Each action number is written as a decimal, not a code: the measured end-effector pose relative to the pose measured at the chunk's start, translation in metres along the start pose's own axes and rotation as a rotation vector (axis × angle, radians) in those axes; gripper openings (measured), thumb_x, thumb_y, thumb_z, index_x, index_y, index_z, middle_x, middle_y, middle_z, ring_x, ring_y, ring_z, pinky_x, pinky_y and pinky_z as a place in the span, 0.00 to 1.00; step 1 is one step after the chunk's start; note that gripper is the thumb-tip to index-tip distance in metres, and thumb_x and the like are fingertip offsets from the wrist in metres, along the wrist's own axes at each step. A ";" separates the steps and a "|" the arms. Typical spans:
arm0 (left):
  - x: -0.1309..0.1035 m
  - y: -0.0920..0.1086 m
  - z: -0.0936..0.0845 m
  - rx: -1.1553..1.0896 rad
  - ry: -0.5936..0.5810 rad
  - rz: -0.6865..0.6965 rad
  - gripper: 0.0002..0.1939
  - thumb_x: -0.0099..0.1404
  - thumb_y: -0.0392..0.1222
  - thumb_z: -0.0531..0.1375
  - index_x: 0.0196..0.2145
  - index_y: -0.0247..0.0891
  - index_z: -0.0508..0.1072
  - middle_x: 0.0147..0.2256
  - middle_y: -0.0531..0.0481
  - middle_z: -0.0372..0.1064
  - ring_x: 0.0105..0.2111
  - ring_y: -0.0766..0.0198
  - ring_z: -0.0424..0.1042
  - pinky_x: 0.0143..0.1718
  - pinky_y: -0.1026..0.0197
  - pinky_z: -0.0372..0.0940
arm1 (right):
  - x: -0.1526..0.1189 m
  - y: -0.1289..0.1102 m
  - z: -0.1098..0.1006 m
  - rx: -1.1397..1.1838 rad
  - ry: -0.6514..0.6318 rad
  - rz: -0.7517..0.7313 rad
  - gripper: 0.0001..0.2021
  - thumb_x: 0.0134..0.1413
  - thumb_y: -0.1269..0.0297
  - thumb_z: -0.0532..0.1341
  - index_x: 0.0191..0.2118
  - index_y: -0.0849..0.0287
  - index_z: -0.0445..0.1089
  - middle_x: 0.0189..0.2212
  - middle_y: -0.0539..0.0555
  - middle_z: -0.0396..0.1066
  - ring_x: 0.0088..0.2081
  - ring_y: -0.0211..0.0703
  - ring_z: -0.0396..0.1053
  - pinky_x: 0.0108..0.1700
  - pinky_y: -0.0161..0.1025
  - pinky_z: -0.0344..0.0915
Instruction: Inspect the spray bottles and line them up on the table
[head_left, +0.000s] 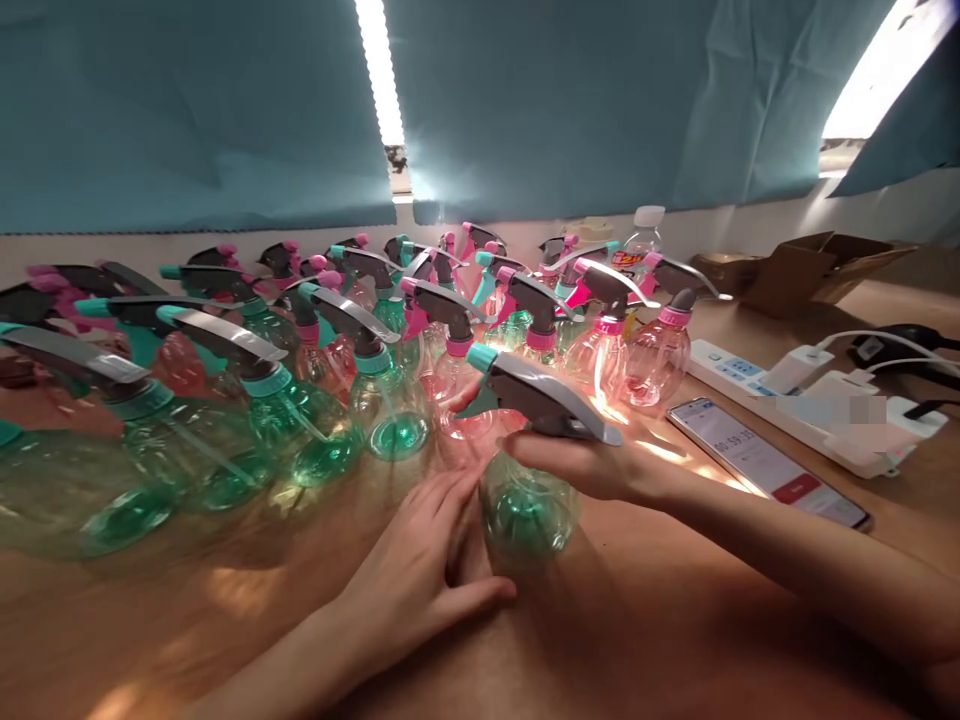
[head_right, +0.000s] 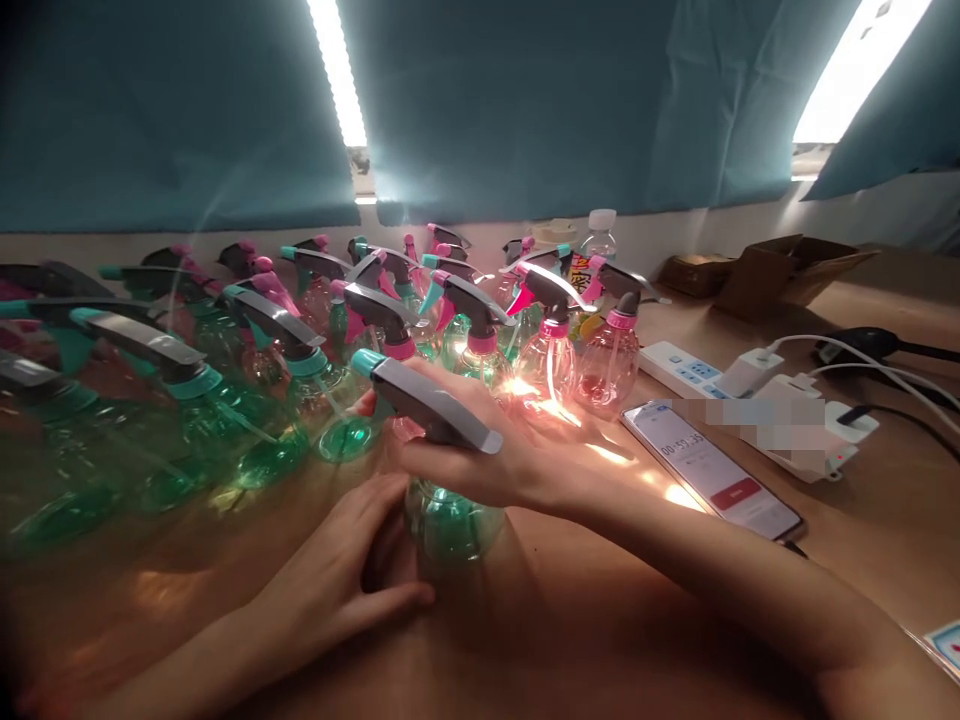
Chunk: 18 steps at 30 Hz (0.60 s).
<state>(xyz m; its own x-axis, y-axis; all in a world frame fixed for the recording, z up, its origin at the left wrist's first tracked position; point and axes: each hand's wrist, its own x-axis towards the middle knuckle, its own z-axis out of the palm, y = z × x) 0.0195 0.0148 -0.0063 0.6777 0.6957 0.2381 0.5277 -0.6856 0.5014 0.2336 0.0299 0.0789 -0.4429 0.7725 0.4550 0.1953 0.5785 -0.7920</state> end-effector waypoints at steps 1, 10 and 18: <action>-0.004 -0.003 0.001 0.043 0.003 0.006 0.44 0.61 0.58 0.64 0.67 0.50 0.47 0.63 0.43 0.56 0.60 0.39 0.58 0.60 0.37 0.55 | 0.000 0.001 -0.001 -0.006 0.009 0.007 0.19 0.47 0.75 0.55 0.46 0.55 0.70 0.35 0.49 0.69 0.27 0.37 0.61 0.30 0.38 0.63; -0.010 -0.003 0.006 0.148 -0.024 0.009 0.39 0.67 0.58 0.57 0.68 0.47 0.44 0.66 0.42 0.51 0.64 0.44 0.51 0.63 0.39 0.49 | -0.003 0.010 -0.003 -0.039 0.016 0.079 0.26 0.46 0.75 0.55 0.52 0.48 0.68 0.33 0.50 0.72 0.26 0.42 0.65 0.28 0.42 0.64; -0.010 -0.001 0.004 0.168 -0.054 0.014 0.37 0.68 0.57 0.55 0.68 0.42 0.47 0.65 0.38 0.52 0.65 0.44 0.50 0.63 0.38 0.50 | -0.008 0.017 -0.004 -0.004 0.007 0.064 0.26 0.52 0.73 0.56 0.57 0.48 0.64 0.46 0.53 0.73 0.43 0.48 0.73 0.45 0.47 0.69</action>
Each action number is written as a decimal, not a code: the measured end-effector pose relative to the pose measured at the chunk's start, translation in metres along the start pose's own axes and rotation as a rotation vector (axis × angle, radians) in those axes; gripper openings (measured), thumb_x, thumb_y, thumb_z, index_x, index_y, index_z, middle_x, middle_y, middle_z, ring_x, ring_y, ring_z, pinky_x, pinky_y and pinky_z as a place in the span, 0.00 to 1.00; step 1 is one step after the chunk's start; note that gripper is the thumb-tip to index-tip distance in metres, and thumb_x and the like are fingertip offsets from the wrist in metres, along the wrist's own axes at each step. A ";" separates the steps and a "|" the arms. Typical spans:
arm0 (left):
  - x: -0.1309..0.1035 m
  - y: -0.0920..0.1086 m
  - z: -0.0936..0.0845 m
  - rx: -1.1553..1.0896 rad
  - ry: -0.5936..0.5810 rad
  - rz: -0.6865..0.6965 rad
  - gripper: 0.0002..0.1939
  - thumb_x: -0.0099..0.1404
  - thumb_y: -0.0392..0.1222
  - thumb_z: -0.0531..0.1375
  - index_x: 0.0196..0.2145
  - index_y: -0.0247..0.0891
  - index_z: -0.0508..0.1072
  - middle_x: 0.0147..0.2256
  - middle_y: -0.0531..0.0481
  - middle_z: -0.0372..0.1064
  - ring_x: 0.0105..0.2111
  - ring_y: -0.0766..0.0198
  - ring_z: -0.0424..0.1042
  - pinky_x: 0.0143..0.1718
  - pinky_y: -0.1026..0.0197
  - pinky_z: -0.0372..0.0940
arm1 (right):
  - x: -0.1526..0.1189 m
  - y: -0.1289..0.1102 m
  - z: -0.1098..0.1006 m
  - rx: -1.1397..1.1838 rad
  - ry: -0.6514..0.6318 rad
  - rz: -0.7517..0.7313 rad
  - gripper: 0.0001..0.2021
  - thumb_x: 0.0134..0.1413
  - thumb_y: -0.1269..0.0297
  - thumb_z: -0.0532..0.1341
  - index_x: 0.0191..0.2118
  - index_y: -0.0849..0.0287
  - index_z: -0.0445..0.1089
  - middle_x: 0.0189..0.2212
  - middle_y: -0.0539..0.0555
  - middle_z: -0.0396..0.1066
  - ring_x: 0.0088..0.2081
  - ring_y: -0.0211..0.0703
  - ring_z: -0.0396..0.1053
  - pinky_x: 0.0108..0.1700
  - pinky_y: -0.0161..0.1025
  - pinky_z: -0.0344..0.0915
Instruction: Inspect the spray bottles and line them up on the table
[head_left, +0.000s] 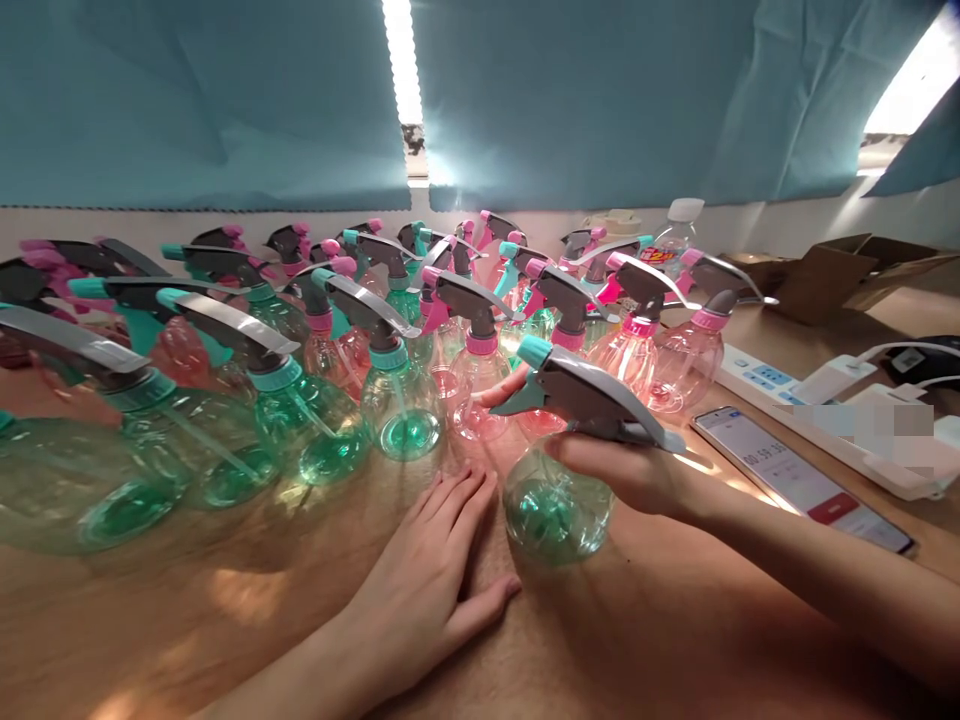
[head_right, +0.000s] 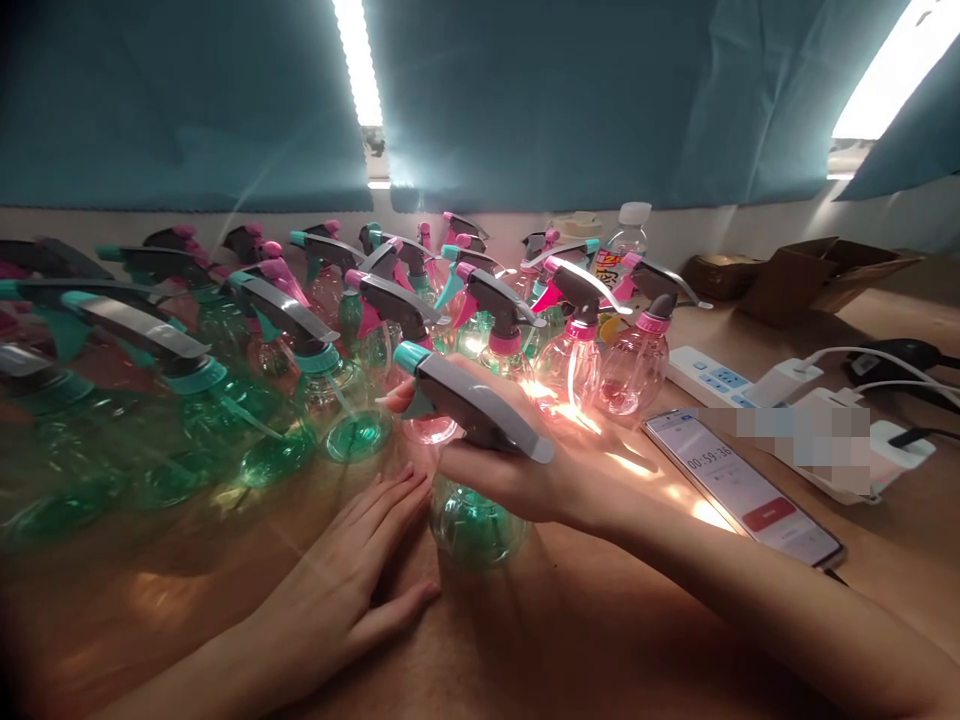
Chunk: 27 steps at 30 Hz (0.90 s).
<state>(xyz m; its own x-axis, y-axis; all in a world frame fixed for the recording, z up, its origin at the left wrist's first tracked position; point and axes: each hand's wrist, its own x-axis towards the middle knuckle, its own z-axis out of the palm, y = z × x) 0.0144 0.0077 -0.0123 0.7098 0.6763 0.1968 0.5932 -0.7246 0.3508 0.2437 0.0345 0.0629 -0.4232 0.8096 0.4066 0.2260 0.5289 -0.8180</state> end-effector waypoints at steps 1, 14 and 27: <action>-0.001 -0.001 0.002 0.007 0.011 0.009 0.37 0.69 0.57 0.55 0.68 0.42 0.46 0.65 0.38 0.52 0.65 0.45 0.50 0.63 0.39 0.50 | 0.001 -0.002 0.001 0.008 0.009 -0.006 0.26 0.51 0.74 0.56 0.57 0.49 0.64 0.46 0.53 0.73 0.46 0.48 0.72 0.47 0.47 0.69; -0.001 0.001 0.001 0.090 0.010 0.024 0.33 0.70 0.54 0.54 0.66 0.37 0.51 0.65 0.38 0.53 0.65 0.47 0.49 0.63 0.41 0.51 | 0.001 -0.003 0.004 0.131 0.018 0.007 0.24 0.51 0.74 0.56 0.55 0.50 0.65 0.38 0.51 0.74 0.43 0.45 0.73 0.41 0.41 0.71; -0.001 -0.001 0.002 0.110 0.007 0.033 0.34 0.71 0.57 0.52 0.66 0.35 0.51 0.65 0.38 0.53 0.65 0.47 0.49 0.63 0.41 0.50 | -0.004 -0.006 0.004 0.055 0.126 0.135 0.08 0.47 0.73 0.57 0.34 0.55 0.64 0.24 0.45 0.56 0.25 0.35 0.53 0.24 0.34 0.50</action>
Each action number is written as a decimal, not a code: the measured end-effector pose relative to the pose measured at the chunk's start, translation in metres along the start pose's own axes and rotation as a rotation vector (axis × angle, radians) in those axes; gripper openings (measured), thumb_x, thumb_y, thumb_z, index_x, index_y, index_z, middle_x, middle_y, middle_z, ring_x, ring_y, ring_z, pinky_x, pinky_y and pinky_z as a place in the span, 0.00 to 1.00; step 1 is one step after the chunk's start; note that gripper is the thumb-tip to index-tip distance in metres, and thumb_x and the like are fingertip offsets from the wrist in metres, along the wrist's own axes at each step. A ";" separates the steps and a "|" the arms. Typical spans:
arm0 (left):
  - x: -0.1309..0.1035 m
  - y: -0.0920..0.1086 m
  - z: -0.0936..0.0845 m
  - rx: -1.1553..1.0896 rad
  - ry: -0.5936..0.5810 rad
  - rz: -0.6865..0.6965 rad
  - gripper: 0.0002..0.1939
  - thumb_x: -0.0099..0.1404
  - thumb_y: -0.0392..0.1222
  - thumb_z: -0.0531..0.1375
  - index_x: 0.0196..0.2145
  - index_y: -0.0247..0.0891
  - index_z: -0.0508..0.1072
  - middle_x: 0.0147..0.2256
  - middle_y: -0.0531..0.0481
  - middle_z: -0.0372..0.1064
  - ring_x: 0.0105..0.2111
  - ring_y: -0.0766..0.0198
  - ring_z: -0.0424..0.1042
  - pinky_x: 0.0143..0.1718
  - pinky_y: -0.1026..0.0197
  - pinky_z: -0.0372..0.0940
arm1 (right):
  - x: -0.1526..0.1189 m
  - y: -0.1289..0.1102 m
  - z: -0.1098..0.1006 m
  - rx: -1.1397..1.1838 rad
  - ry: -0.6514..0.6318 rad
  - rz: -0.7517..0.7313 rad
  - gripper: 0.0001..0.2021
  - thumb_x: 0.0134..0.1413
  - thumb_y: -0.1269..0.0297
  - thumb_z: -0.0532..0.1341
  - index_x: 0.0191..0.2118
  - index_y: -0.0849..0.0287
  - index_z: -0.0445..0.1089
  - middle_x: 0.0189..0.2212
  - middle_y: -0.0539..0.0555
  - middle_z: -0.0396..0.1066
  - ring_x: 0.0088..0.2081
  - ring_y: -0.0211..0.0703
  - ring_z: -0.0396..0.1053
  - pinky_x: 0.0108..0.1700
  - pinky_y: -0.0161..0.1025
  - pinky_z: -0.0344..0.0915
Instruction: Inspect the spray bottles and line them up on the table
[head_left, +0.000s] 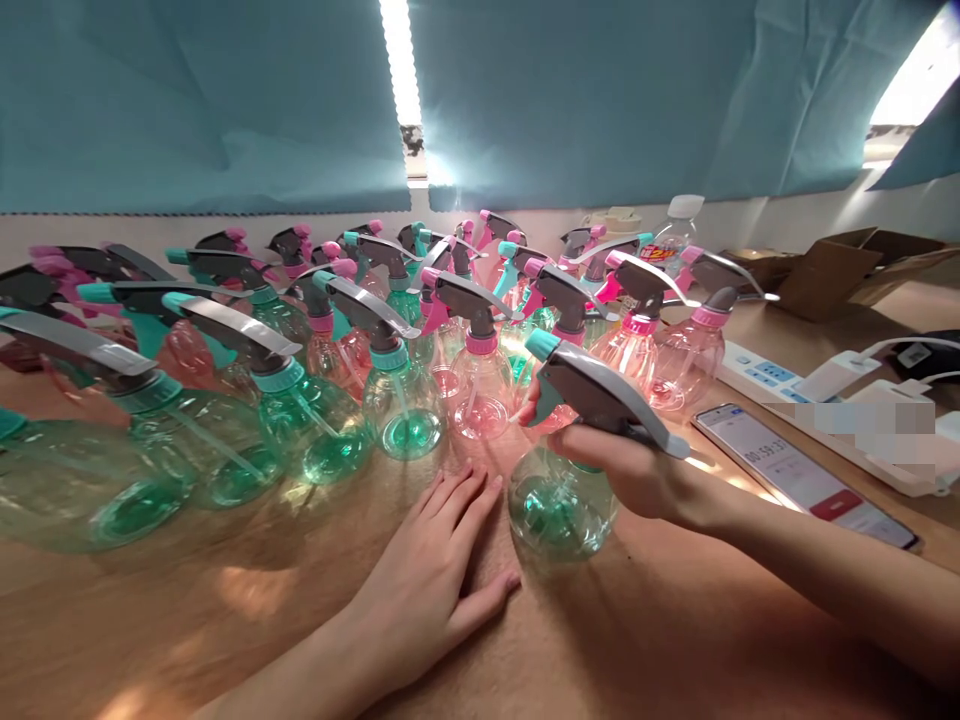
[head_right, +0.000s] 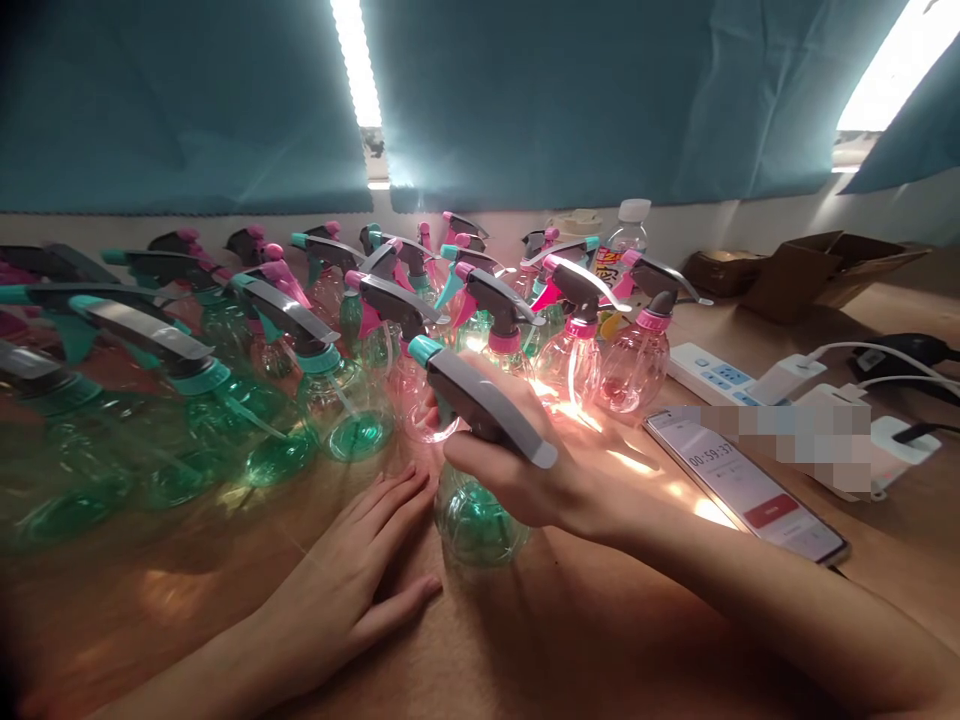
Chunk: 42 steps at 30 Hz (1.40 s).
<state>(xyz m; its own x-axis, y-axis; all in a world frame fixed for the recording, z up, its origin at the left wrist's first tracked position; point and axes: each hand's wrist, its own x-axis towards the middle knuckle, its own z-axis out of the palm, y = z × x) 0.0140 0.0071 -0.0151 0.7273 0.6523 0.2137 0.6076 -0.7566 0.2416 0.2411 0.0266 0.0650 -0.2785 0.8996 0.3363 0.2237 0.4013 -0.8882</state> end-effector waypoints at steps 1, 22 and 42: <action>0.000 0.000 0.000 -0.001 0.000 0.000 0.34 0.71 0.57 0.52 0.66 0.35 0.51 0.65 0.38 0.53 0.65 0.47 0.49 0.63 0.41 0.50 | 0.001 -0.002 0.001 0.020 0.001 -0.012 0.07 0.46 0.74 0.56 0.33 0.56 0.63 0.24 0.45 0.56 0.24 0.34 0.52 0.24 0.34 0.49; 0.001 0.000 -0.001 -0.040 0.018 0.004 0.33 0.70 0.53 0.56 0.65 0.36 0.53 0.64 0.36 0.53 0.65 0.46 0.50 0.63 0.40 0.49 | 0.010 0.006 0.011 0.125 -0.014 -0.221 0.18 0.52 0.72 0.61 0.50 0.50 0.68 0.47 0.52 0.73 0.42 0.41 0.75 0.48 0.44 0.74; 0.001 0.001 -0.005 -0.006 -0.014 0.004 0.31 0.70 0.54 0.55 0.64 0.34 0.56 0.64 0.37 0.53 0.65 0.46 0.50 0.63 0.40 0.50 | 0.011 0.008 0.005 -0.113 -0.102 -0.199 0.28 0.47 0.74 0.56 0.56 0.51 0.65 0.49 0.55 0.73 0.38 0.42 0.75 0.41 0.42 0.74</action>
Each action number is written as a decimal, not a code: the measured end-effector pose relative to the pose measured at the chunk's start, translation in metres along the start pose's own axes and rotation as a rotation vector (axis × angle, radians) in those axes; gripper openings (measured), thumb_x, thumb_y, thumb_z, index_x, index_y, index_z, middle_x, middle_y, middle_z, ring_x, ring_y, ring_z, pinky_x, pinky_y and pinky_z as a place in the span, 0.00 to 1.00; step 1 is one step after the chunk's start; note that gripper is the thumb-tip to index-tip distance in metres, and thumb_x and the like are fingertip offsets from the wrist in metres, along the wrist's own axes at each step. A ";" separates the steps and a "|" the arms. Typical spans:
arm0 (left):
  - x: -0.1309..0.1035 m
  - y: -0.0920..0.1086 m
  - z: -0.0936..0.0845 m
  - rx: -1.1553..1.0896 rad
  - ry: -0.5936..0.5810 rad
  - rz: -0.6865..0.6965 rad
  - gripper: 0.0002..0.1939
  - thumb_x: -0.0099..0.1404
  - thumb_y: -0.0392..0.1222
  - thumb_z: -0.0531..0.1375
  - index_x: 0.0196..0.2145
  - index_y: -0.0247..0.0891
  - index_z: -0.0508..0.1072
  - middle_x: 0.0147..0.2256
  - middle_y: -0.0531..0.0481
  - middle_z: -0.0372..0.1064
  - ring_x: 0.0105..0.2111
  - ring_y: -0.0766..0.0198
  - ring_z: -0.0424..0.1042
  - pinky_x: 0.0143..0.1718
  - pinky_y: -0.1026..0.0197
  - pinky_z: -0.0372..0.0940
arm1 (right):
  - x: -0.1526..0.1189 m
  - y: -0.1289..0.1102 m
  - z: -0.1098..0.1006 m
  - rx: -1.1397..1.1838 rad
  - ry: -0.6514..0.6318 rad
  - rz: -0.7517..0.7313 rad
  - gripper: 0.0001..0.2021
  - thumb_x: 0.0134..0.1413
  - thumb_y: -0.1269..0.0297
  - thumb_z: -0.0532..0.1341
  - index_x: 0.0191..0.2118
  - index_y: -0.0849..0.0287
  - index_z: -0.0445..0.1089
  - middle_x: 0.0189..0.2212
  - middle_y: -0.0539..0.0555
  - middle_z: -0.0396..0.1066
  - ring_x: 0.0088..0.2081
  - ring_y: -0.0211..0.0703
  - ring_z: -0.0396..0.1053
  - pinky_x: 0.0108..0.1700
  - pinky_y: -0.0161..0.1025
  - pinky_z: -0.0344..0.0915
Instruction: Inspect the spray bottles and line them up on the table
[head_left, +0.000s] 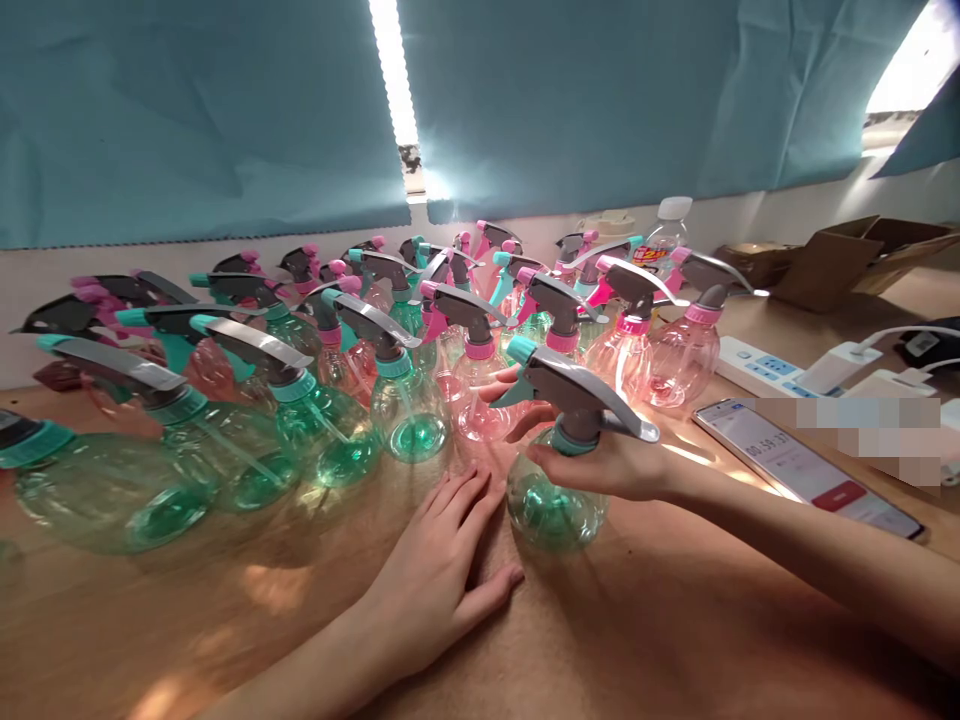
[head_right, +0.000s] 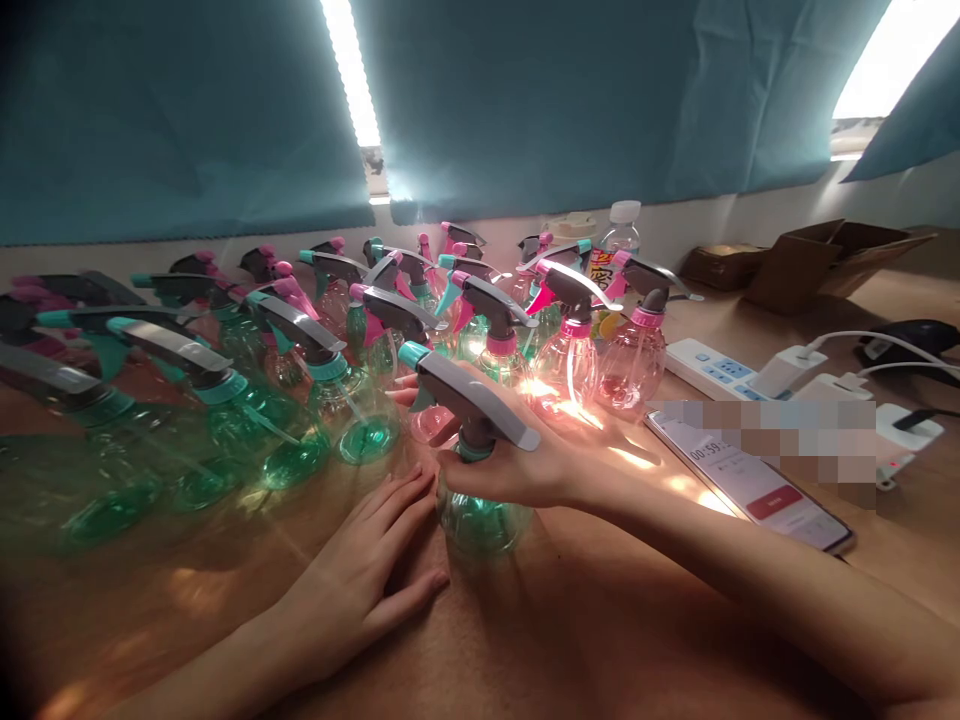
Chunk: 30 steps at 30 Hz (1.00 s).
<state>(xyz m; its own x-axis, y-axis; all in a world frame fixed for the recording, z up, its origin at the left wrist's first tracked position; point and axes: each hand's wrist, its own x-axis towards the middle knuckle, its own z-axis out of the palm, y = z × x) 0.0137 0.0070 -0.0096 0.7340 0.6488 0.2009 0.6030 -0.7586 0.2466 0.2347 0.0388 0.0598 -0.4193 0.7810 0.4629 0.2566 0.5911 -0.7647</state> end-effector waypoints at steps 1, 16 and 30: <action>0.000 0.000 0.000 0.002 -0.001 -0.002 0.31 0.70 0.54 0.55 0.64 0.34 0.56 0.64 0.36 0.53 0.65 0.46 0.50 0.63 0.40 0.50 | 0.000 -0.001 0.000 -0.010 0.007 -0.006 0.28 0.47 0.74 0.55 0.56 0.51 0.65 0.48 0.55 0.74 0.36 0.41 0.75 0.42 0.42 0.74; 0.003 0.003 -0.004 -0.008 -0.032 -0.017 0.28 0.69 0.52 0.56 0.61 0.34 0.62 0.64 0.35 0.53 0.64 0.44 0.51 0.62 0.41 0.52 | -0.002 -0.004 0.001 0.074 0.049 0.040 0.19 0.49 0.71 0.59 0.49 0.53 0.68 0.44 0.54 0.73 0.34 0.40 0.73 0.38 0.41 0.74; 0.003 0.004 -0.005 -0.008 -0.032 -0.026 0.27 0.70 0.51 0.56 0.61 0.36 0.62 0.64 0.36 0.53 0.64 0.44 0.52 0.62 0.40 0.52 | 0.001 -0.005 0.002 0.111 0.035 -0.009 0.23 0.50 0.72 0.59 0.54 0.51 0.67 0.45 0.53 0.74 0.40 0.42 0.73 0.38 0.38 0.73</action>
<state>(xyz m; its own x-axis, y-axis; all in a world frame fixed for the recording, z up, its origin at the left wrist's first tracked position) 0.0161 0.0062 -0.0031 0.7274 0.6663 0.1642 0.6200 -0.7406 0.2589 0.2313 0.0364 0.0634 -0.3903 0.7834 0.4837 0.1540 0.5735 -0.8046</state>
